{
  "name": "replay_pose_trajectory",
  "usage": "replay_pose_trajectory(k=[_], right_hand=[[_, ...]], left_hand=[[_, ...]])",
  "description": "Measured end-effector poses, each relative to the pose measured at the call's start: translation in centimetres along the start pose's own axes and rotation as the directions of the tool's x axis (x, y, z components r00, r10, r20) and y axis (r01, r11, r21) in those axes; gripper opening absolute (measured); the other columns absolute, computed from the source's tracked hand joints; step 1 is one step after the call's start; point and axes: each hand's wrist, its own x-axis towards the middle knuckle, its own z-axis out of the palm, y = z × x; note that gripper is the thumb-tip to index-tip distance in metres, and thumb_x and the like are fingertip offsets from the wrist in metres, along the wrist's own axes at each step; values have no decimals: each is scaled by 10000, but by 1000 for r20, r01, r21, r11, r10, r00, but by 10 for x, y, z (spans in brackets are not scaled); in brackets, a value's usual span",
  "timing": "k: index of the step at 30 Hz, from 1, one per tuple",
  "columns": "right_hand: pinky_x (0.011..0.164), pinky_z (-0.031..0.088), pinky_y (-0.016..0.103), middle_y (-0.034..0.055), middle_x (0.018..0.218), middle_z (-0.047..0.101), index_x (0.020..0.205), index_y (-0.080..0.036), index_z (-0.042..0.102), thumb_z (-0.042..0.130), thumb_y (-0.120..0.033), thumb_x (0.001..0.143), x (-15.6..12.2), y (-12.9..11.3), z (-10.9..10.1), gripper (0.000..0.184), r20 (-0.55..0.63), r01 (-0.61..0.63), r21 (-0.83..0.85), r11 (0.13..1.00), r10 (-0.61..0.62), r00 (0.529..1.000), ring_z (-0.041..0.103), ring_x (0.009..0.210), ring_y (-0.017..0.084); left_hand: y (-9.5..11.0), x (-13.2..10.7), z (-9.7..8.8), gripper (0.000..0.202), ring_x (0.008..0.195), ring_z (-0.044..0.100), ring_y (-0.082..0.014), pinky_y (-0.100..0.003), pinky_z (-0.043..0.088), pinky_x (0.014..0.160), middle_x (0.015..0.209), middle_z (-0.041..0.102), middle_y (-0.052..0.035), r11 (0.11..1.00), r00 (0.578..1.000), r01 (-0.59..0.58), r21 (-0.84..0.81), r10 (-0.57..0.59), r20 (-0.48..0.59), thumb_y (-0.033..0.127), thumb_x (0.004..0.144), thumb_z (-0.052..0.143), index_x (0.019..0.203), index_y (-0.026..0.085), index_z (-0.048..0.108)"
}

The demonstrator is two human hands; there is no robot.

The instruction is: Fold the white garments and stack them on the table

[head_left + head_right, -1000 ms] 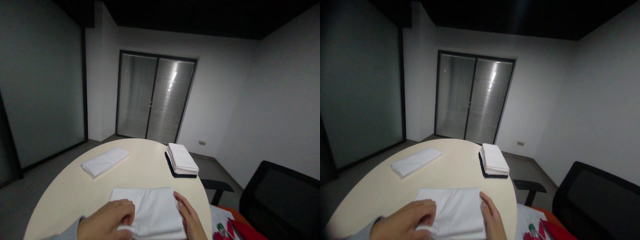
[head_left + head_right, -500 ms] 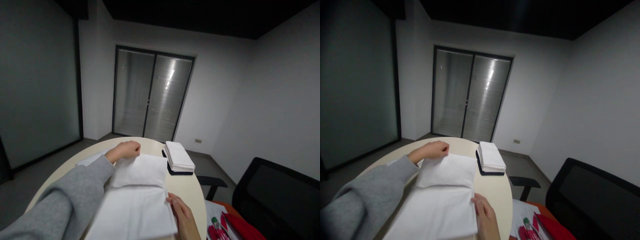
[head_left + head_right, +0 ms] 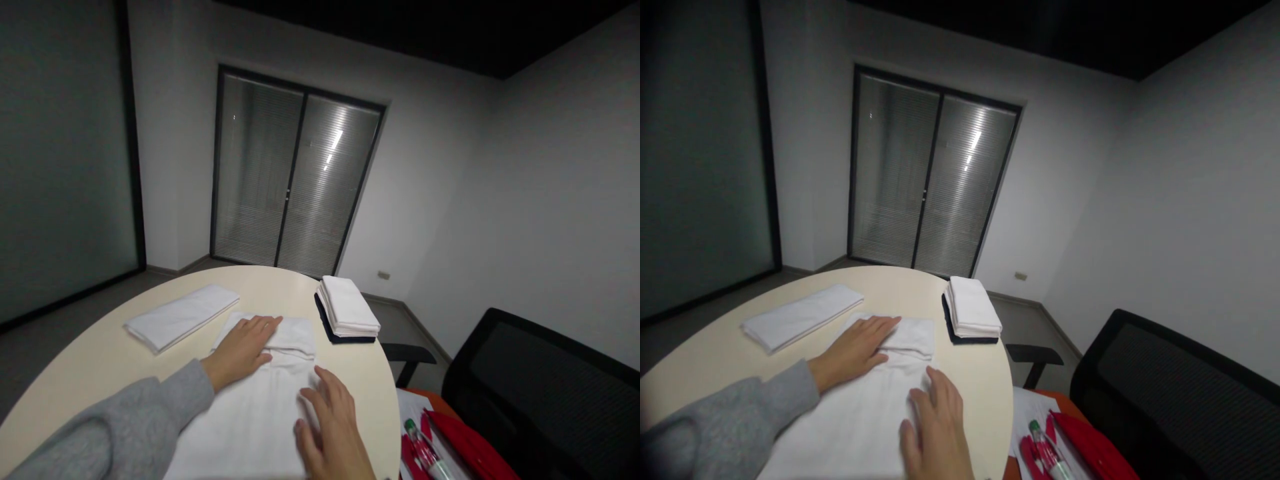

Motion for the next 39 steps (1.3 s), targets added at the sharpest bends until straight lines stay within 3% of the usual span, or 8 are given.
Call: replay_pose_trajectory(k=[4,8,14,19,24,28,33,39], right_hand=[[1276,184,585,74,1634,448,1492,-331,555,673,-344,904,9,-26,-18,601,290,125,18,992,-125,949,332,1532,368],[1287,140,556,89,1598,503,1500,-322,561,696,-375,900,6,-22,-10,617,295,130,20,991,-130,946,367,1519,355],[1287,154,563,82,1591,516,1482,-341,583,749,-462,862,10,-2,11,653,295,124,1,992,-119,948,379,1516,370],[1282,155,600,83,1651,430,1543,-331,506,682,-480,922,13,4,11,663,398,168,-61,984,-130,908,320,1548,374],[1294,153,575,62,1670,401,1554,-336,481,673,-473,933,12,3,11,664,407,183,-79,980,-136,903,302,1559,353],[1286,113,611,95,1670,394,1536,-310,512,634,-495,949,16,2,8,628,467,122,-53,991,-83,880,270,1568,377],[1265,226,507,111,1687,352,1543,-265,487,611,-324,914,44,2,-19,644,369,45,-4,999,-40,929,287,1561,306],[1072,358,530,156,1296,683,1428,-187,589,652,-339,860,104,0,-22,591,406,9,-111,994,37,913,572,1260,334]], left_hand=[[-5,28,-15,524,1188,609,-326,-448,403,985,1274,702,-127,989,993,-64,137,50,103,275,871,736,1375,232,597],[-22,85,-45,138,1066,633,-285,-423,386,941,1002,745,-120,966,997,-74,247,76,1,124,946,598,975,210,702],[-29,142,-79,294,1134,606,-287,-422,395,924,1152,718,-165,964,973,69,257,-8,-230,94,1012,415,1155,164,662],[-14,108,-44,232,902,699,-211,-313,469,791,998,776,-27,983,986,-167,79,168,-2,302,1019,489,1095,279,707],[-31,77,3,514,1302,594,-321,-444,438,1085,1443,639,-143,995,972,-65,-75,80,220,481,972,551,1407,212,592],[-44,83,23,663,1428,482,-391,-555,387,1132,1575,518,-183,997,944,-1,-73,25,328,611,989,460,1497,189,526],[-52,107,24,573,1247,645,-322,-437,477,1037,1354,708,-138,997,937,-15,-79,42,347,622,1013,391,1338,237,662],[-66,116,39,556,1358,580,-291,-415,425,1118,1455,655,-116,995,923,32,-94,6,384,556,1022,405,1440,240,590]])
